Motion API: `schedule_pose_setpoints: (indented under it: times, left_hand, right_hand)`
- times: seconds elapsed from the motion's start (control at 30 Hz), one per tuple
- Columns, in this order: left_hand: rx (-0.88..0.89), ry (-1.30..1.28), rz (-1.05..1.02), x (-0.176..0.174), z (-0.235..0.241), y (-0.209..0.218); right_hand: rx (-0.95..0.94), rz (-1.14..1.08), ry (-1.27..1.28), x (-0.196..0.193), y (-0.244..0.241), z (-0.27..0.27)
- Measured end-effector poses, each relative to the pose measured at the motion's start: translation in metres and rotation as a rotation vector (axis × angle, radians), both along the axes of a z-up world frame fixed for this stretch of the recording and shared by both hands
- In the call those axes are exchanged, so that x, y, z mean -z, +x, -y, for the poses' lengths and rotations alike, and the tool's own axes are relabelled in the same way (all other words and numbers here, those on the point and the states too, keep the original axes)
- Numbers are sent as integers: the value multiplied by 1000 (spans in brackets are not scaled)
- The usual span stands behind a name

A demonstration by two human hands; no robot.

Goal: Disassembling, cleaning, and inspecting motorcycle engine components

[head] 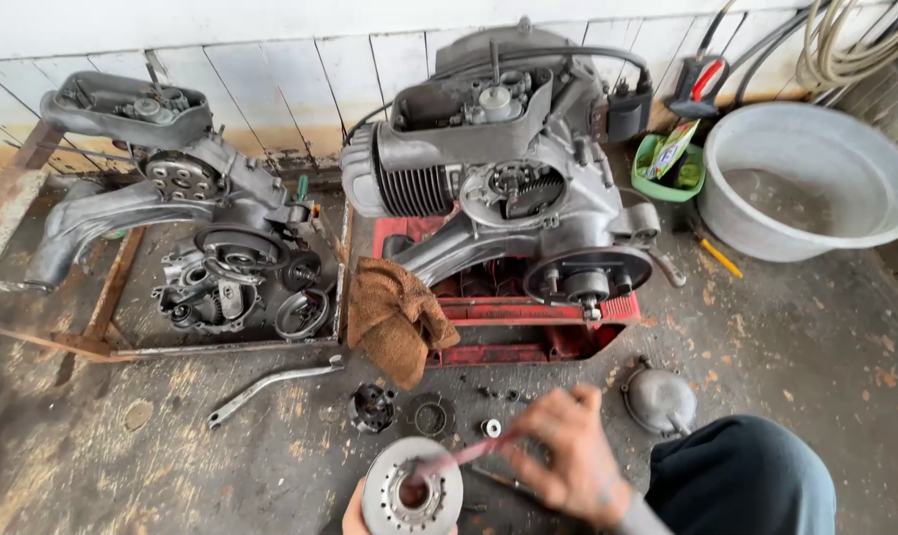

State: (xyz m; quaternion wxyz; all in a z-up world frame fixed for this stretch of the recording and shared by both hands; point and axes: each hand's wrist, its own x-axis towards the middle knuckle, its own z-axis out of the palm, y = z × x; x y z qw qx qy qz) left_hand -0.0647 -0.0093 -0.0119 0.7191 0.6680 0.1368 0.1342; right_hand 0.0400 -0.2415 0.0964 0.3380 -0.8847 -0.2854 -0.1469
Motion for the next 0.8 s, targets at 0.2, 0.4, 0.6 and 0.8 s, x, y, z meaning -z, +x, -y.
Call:
schedule_pose_setpoints:
  times: [0.2,0.4,0.6,0.8]
  left_hand:
    - [27,-186,40,33,-3,31]
    - [74,-424,-121,36,-20,32]
    - [12,-704,-94,80,-23,29]
    - [36,-697,-108,53,-24,34]
  right_hand:
    - [-87,-13,-7,4,-13,-9]
    - [-38,-68,43,-3,-6,-1]
    - [-22,-89,48,-6,2,5]
    - [-129,-105,83,-12,-4,-4]
